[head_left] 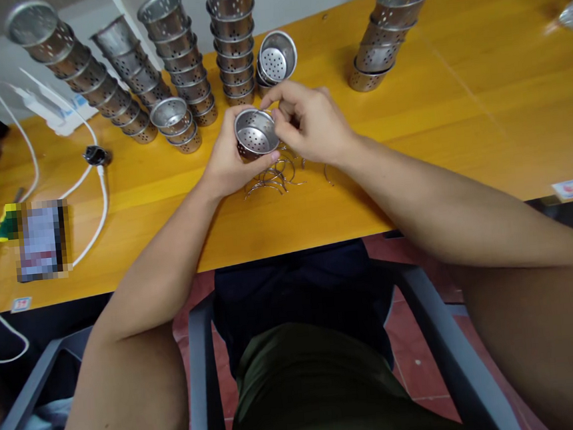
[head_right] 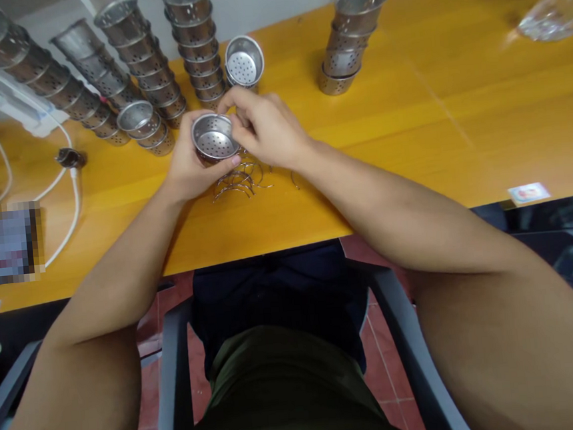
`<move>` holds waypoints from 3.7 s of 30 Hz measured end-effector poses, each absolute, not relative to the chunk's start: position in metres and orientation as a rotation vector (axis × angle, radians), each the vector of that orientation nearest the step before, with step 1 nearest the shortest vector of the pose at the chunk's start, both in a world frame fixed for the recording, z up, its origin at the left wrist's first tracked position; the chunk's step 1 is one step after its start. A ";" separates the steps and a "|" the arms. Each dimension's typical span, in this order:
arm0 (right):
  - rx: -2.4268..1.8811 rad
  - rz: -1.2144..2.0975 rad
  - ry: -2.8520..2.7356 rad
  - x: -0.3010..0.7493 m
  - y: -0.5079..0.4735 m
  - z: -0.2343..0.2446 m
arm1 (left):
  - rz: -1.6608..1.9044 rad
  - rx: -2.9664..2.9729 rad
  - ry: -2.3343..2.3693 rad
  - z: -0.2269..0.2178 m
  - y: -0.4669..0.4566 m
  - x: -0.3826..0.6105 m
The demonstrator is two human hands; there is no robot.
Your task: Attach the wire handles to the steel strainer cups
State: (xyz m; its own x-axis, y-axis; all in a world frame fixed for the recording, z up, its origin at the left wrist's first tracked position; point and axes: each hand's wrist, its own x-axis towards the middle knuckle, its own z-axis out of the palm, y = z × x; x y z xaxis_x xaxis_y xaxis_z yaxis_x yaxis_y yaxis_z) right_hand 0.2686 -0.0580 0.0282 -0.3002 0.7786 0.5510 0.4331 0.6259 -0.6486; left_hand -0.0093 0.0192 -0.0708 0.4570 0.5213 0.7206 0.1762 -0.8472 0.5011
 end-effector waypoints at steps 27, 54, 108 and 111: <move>-0.956 0.639 -1.925 0.276 -0.057 0.039 | 1.309 2.266 0.811 -0.050 0.006 -0.007; -0.915 0.572 -1.938 0.282 -0.052 0.031 | 1.284 2.247 0.745 -0.057 0.006 -0.005; -0.956 0.577 -1.987 0.279 -0.056 0.031 | 1.247 2.373 0.737 -0.048 -0.004 -0.006; -0.946 0.603 -1.974 0.279 -0.055 0.031 | 1.229 2.370 0.738 -0.047 -0.004 -0.007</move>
State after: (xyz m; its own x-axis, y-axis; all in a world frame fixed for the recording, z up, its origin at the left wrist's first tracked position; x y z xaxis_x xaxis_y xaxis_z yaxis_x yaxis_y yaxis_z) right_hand 0.2785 -0.0553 0.0310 -0.3586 0.7986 0.4834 0.3924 0.5988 -0.6982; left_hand -0.0070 -0.0044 -0.0472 0.4823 0.6015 0.6369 0.2793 -0.7947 0.5390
